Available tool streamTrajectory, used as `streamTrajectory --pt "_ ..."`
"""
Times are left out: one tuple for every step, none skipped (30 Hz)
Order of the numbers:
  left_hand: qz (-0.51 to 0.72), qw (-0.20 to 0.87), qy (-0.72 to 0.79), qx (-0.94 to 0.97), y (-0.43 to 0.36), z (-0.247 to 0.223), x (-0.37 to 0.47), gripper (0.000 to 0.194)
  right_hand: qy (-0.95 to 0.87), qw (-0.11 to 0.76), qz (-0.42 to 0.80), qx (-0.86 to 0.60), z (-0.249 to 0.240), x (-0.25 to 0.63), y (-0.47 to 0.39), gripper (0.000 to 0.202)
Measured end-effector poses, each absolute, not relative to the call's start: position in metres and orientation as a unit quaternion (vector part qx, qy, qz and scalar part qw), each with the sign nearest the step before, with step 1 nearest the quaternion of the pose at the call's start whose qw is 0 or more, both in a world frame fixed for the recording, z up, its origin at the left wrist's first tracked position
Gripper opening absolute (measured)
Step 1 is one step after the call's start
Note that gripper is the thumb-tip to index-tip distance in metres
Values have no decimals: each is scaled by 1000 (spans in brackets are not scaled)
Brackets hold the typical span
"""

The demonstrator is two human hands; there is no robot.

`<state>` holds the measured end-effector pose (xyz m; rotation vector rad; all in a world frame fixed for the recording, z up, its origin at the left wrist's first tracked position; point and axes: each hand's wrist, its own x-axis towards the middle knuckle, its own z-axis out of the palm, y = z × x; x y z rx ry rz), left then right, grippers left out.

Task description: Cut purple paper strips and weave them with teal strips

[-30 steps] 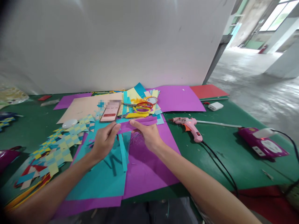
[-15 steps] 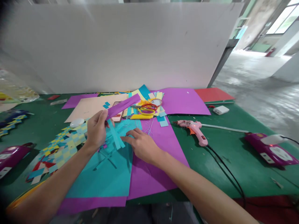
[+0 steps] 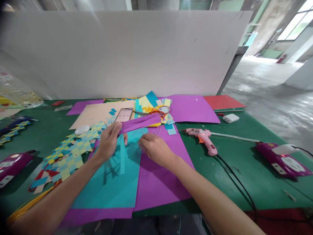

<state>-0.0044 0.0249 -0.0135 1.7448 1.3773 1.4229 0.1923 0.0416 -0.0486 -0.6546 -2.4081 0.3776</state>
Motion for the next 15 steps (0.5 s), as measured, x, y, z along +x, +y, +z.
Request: streamTrajectory --pt "522 250 506 639 24 -12 -4 46 -894 319 172 -265 -46 197 46 19" --pt "522 251 507 638 24 -11 -4 46 -871 347 202 -284 -44 201 50 17" --pt "522 251 509 637 23 -10 -4 46 -841 375 239 -308 -41 206 54 15" --pt "522 251 510 636 23 -9 -3 46 -809 397 278 -333 -37 210 58 12" --pt "519 253 511 637 22 -8 -3 45 -774 421 312 -356 -34 214 62 8" --pt "514 255 511 641 22 -8 -3 45 -734 445 349 -375 -30 219 66 7" --pt "505 258 510 647 22 -8 -3 45 -693 468 388 -388 -27 222 68 10" --pt "493 261 510 655 22 -8 -3 45 -651 488 429 -392 -23 226 71 16" --pt "477 265 509 666 21 -9 -3 44 -609 512 462 -392 -20 229 73 23" --pt "457 268 509 678 21 -9 -2 43 -571 535 487 -388 -17 232 74 29" --pt "436 271 508 691 21 -9 -1 41 -536 558 505 -383 -14 235 75 33" --pt "415 273 507 705 21 -10 -1 40 -505 581 516 -375 -12 238 76 35" --pt "394 273 503 719 21 -10 0 39 -479 602 523 -368 -10 240 77 35" --pt "374 271 498 734 20 -11 1 37 -457 619 528 -361 -8 243 77 32" --pt "356 267 491 749 20 -11 2 36 -439 632 530 -356 -7 245 78 29"
